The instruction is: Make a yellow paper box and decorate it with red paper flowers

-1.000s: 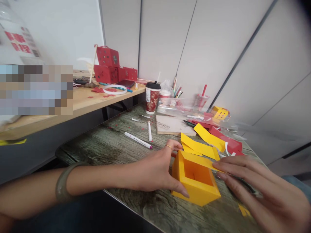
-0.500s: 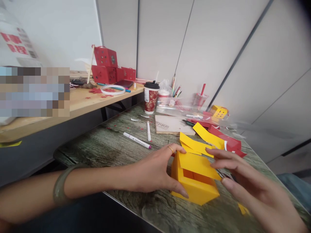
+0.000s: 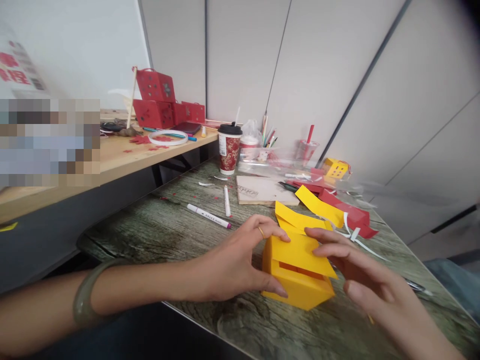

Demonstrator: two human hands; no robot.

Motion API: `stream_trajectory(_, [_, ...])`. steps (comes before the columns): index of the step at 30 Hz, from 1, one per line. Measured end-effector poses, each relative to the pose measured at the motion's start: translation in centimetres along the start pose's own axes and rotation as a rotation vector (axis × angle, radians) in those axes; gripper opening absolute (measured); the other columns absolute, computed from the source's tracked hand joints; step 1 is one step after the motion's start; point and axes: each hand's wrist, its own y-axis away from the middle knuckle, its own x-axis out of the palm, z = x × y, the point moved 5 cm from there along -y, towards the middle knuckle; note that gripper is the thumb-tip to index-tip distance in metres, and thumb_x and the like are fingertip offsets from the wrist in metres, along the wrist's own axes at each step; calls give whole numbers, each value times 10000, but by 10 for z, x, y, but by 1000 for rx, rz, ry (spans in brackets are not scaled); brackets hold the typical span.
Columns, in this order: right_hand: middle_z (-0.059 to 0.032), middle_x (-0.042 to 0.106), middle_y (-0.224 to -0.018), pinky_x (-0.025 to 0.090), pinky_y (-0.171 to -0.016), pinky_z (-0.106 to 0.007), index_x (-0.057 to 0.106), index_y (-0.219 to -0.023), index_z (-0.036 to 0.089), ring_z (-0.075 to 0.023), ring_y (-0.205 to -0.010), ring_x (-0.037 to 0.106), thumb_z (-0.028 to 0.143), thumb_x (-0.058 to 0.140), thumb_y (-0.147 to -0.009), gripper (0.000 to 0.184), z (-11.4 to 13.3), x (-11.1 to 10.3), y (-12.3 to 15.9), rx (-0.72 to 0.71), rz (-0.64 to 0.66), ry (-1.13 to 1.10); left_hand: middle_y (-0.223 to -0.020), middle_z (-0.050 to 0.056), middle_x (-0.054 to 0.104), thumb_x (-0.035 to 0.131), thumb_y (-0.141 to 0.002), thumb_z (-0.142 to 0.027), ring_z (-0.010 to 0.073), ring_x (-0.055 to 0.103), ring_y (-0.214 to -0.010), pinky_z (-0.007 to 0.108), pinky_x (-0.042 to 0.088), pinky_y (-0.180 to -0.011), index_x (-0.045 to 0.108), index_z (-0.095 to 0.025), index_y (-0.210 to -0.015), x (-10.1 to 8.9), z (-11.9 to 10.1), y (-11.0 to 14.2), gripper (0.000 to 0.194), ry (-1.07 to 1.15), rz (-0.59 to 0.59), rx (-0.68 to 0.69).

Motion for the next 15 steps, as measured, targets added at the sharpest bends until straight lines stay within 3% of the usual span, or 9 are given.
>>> stream_trajectory(7, [2, 582, -1210, 467, -887, -279, 674, -802, 322, -205, -1150, 519, 370, 657, -707, 108, 5, 4, 3, 70, -61, -59, -1245, 44, 334, 737, -647, -314, 208, 349, -1222, 369, 333, -1004, 492, -282, -1064, 3, -3, 4, 485, 1, -11, 18])
stream_trajectory(15, [0, 592, -1189, 471, -886, -300, 677, -771, 313, -204, -1117, 541, 371, 689, -672, 116, 2, 3, 4, 49, -111, -70, -1224, 44, 330, 749, -637, -285, 200, 346, -1217, 359, 358, -987, 510, -282, -1054, 6, -3, 4, 481, 43, -13, -5])
